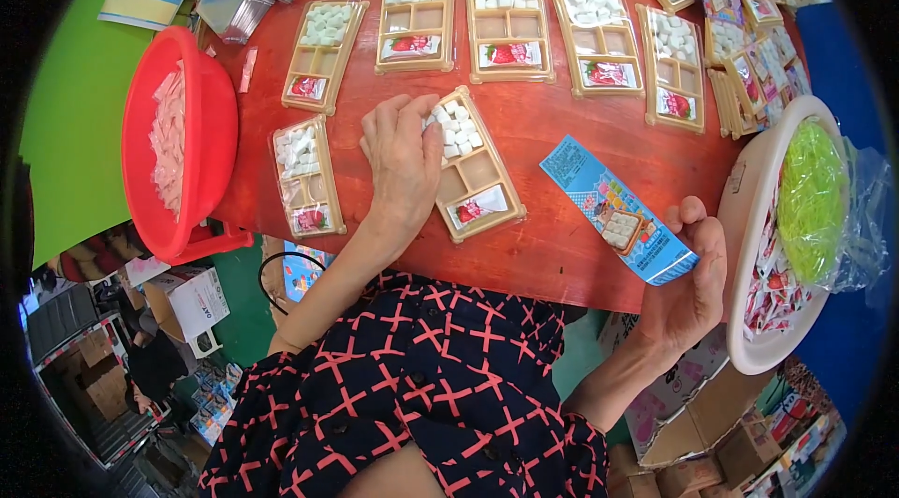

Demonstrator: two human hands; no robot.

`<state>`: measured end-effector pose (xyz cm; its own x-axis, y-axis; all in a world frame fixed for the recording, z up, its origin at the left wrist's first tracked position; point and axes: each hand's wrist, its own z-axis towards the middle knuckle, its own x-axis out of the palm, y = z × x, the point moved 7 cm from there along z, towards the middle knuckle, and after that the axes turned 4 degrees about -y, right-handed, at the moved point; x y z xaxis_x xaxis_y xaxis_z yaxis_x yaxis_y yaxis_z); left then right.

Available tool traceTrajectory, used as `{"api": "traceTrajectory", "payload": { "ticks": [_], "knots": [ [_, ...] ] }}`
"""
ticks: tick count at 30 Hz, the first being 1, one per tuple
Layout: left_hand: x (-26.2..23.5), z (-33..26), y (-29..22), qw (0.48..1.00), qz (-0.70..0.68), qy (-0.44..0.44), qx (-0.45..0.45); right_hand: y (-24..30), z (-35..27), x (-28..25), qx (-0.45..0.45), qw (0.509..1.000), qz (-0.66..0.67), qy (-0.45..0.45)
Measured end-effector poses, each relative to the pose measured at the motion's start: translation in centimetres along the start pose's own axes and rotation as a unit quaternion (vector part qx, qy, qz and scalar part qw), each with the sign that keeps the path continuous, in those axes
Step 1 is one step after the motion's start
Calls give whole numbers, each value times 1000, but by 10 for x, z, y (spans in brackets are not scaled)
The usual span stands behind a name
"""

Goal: Packaging small white candies into plastic trays and wrapping them with decorative labels.

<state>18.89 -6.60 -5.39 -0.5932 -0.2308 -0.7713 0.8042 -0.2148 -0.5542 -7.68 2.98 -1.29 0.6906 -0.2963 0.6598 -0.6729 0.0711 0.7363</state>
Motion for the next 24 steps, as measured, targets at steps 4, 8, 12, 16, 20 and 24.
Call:
{"api": "traceTrajectory", "payload": {
  "ticks": [4,8,12,16,20,24],
  "knots": [
    [-1,3,0,1000,8,-16,8,1,0,-2,0,1000,4,11],
    [-3,6,-2,1000,12,-3,5,1,1,3,-3,1000,0,14],
    [-6,6,-4,1000,6,2,12,1,2,1,-21,993,-98,-64],
    [-7,9,0,1000,-9,-16,19,-2,6,6,-16,994,-90,-55],
    [-6,11,5,999,-19,-27,16,-4,11,6,-12,994,-89,-59],
    [-5,10,4,999,-10,-26,24,-6,14,7,-11,994,-88,-60]
  ]
}}
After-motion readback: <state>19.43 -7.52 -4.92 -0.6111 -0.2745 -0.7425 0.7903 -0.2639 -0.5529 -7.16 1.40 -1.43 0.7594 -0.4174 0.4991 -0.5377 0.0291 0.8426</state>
